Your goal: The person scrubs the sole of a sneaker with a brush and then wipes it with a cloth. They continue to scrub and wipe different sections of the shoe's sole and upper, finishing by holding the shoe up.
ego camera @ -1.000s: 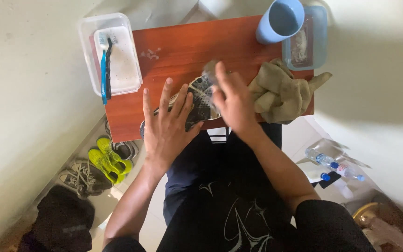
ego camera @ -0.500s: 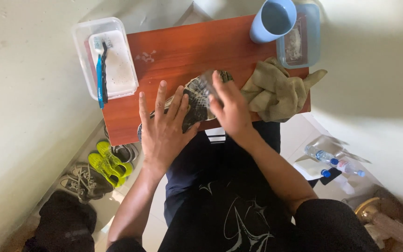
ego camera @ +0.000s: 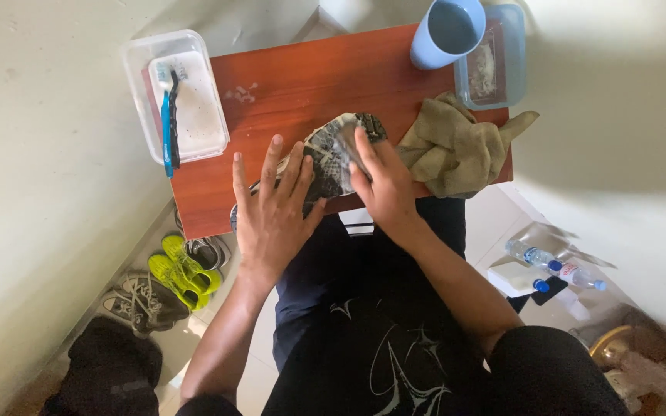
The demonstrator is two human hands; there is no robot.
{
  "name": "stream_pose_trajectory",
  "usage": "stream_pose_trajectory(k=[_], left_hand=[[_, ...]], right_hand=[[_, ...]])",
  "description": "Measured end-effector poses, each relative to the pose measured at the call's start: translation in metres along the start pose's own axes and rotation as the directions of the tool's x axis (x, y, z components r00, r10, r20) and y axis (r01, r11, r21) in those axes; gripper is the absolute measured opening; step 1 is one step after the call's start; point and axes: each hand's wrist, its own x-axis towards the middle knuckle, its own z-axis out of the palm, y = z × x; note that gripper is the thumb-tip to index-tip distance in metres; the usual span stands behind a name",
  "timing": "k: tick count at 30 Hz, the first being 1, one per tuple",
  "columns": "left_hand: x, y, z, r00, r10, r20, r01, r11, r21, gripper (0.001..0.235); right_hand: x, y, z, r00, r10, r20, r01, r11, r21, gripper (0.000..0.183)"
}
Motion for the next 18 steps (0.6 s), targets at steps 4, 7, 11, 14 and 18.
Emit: stream_pose_trajectory(k=[4, 7, 11, 14, 18], left_hand=[[0.0, -0.002, 0.001, 1.0, 0.018, -0.015, -0.018, 1.0, 0.0, 0.061], [0.002, -0.005, -0.001, 0.999, 0.016, -0.043, -0.018, 0.999, -0.035, 0.062], [0.004, -0.006, -0.004, 1.0, 0.007, -0.013, -0.007, 0.999, -0.051, 0.062], [0.004, -0.005, -0.003, 1.0, 0.001, 0.0, -0.001, 0.998, -0.055, 0.063], [0.005, -0.006, -0.005, 1.0, 0.022, 0.021, -0.02, 0.995, -0.094, 0.062]], right_hand=[[0.023, 0.011, -0.001, 0.999, -0.039, -0.024, 0.038, 0.998, -0.042, 0.055], [0.003, 0.013, -0.008, 0.998, -0.062, -0.02, 0.06, 0.992, -0.11, 0.053], [-0.041, 0.025, -0.022, 0.981, -0.193, 0.013, 0.189, 0.945, -0.269, 0.048], [-0.058, 0.027, -0.03, 0.943, -0.331, 0.044, 0.32, 0.859, -0.4, 0.044], [-0.042, 0.033, -0.021, 0.913, -0.409, -0.009, 0.372, 0.839, -0.397, 0.059]])
